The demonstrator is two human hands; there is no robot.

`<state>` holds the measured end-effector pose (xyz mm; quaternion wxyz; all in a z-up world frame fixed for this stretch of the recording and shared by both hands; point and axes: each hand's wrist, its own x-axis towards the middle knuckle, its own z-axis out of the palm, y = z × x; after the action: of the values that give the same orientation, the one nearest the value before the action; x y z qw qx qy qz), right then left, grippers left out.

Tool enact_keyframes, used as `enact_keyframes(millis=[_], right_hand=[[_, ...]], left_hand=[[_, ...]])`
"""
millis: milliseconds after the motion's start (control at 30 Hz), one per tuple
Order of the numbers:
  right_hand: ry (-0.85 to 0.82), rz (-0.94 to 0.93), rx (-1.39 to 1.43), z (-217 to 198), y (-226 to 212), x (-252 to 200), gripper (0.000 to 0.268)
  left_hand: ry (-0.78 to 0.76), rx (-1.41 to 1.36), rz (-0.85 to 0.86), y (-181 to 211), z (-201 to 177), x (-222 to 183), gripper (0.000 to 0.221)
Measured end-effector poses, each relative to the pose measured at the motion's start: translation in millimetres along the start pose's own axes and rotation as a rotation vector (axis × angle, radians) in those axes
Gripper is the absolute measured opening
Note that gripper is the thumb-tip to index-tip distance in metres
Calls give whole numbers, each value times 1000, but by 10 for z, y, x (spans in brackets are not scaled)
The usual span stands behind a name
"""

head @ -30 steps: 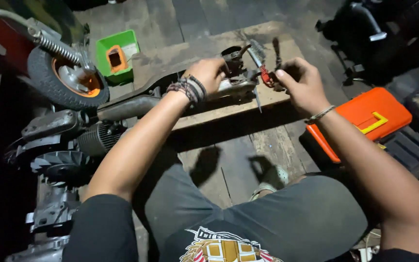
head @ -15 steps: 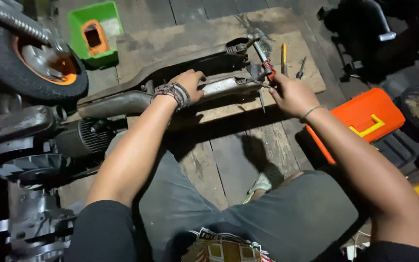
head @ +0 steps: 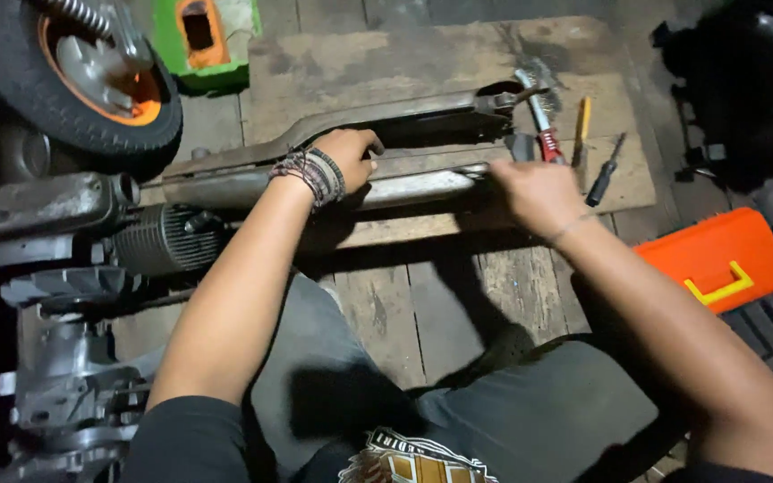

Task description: Disassembling a motorcycle frame component using a screwdriver, pliers, and a hammer.

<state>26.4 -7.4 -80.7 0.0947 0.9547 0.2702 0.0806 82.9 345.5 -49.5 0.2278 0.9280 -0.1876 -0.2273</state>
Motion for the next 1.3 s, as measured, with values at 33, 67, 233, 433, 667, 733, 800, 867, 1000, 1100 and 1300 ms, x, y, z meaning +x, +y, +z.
enact_keyframes(millis=[33,67,233,433,667,733,800,867,1000,1100,1300], right_hand=[[-7,-15,3,4,35,-56,15],[-15,10,-47,-4,94,-116,14],[1,-25,-33,-56,-123,40,23],[37,-122,28,-56,-127,160,27],[-86,-16,-46,-16,52,69,37],[-103,-21,-69,-3,-101,187,46],[-19,-91,-11,-1,-235,291,36],[-50,-70,-15,81,-57,185,41],[-194,81,-46,3,354,-199,52],[-169,48,-13,111,377,-171,38],[-90,-54,48,-33,-56,163,37]], left_hand=[[0,-13,-12,-3,-47,-84,43],[2,-39,-9,10,-106,-141,38],[12,-130,-23,17,-252,-377,32],[7,-116,-12,43,-244,-373,30],[-12,-46,34,170,-242,-416,40],[-18,-24,32,164,-201,-399,42],[-32,9,5,167,-173,-381,46],[-31,9,11,159,-123,-295,46],[-22,13,77,234,-68,-190,44],[-11,71,90,273,11,-154,45],[-44,216,90,271,216,-74,49]])
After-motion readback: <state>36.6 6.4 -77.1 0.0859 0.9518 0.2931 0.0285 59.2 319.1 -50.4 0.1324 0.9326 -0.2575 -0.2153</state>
